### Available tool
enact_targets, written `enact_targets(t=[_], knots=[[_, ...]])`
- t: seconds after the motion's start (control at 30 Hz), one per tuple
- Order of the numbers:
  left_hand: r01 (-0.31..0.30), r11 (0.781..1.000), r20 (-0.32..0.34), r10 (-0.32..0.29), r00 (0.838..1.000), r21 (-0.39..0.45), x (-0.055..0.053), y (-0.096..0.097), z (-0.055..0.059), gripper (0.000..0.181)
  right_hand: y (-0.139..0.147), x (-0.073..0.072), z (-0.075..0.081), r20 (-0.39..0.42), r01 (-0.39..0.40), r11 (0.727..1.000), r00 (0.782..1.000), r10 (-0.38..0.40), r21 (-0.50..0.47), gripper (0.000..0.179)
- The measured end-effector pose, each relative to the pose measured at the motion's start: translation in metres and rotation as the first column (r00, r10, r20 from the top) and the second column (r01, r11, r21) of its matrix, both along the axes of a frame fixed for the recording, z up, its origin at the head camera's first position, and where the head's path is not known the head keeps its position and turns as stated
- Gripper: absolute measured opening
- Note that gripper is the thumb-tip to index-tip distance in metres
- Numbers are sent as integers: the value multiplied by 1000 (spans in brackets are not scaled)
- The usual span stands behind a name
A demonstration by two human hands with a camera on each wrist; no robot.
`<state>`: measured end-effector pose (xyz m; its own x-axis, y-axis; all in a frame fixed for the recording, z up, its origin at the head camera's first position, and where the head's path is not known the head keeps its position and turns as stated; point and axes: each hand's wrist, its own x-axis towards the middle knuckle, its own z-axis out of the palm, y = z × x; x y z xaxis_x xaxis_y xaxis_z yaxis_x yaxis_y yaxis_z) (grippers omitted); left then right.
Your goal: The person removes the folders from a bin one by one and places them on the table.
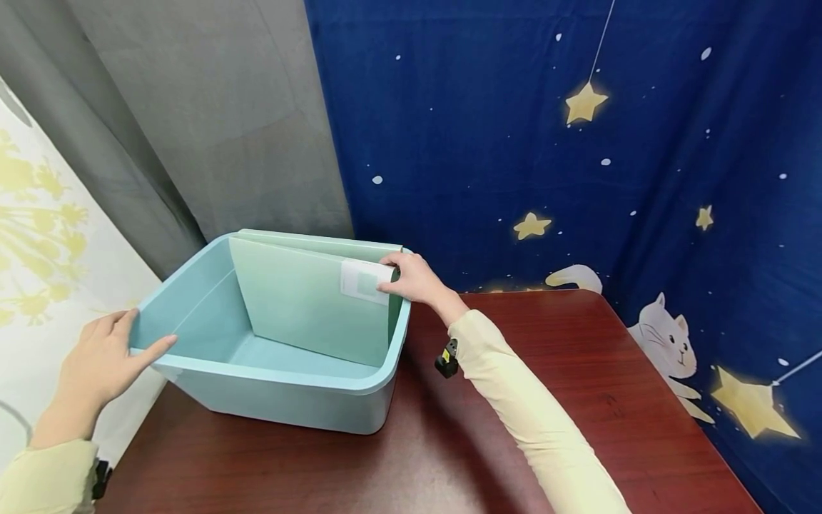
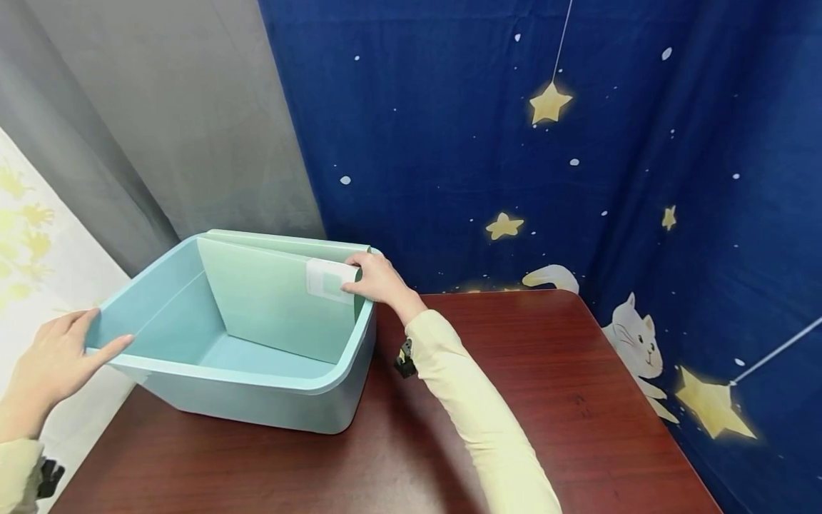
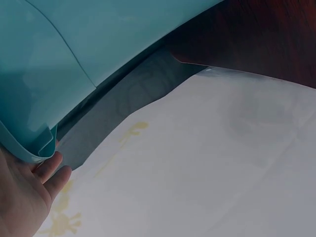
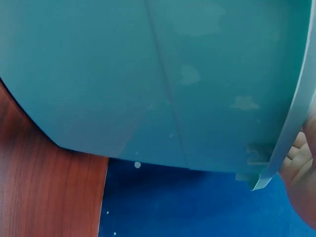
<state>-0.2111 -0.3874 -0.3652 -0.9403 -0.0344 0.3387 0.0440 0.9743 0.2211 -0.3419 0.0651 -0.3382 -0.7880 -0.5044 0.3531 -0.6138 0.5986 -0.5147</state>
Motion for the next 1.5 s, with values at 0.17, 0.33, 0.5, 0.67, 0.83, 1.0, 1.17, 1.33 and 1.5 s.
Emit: enact_targets(t=[0.17,0.33,0.5,0.67,0.83,1.0,1.17,1.33,1.5], knots=[[-2,1000,6,2,1000,-3,0,1,0,88,-1,1,0,17,-6,999,1000,7,-36,29],[-4,1000,5,4,1000,-2,-1,2,0,87,-3,3,0,65,10,988,998,0,-157,29],[-1,1000,-2,1,1000,2,0,3,2,87,-5,4,-2,109,7,962,994,24,-274,30],[0,1000,-8,0,1000,-1,0,2,2,86,-6,3,-5,109,1,942,993,38,-336,31],[1,1000,-8,-1,1000,-3,-1,2,2,87,-6,4,-5,104,-6,928,993,48,-371,31],[7,1000,-4,-7,1000,3,-1,1,2,86,-7,5,-3,92,5,904,995,38,-427,33],[14,1000,-6,-14,1000,9,-1,2,2,85,-6,13,8,97,30,855,995,23,-517,33],[13,1000,-3,-13,1000,13,-1,1,2,85,-5,30,26,117,38,832,993,32,-554,33],[9,1000,0,-9,1000,9,-1,1,2,85,-4,30,28,113,54,830,994,11,-555,33]])
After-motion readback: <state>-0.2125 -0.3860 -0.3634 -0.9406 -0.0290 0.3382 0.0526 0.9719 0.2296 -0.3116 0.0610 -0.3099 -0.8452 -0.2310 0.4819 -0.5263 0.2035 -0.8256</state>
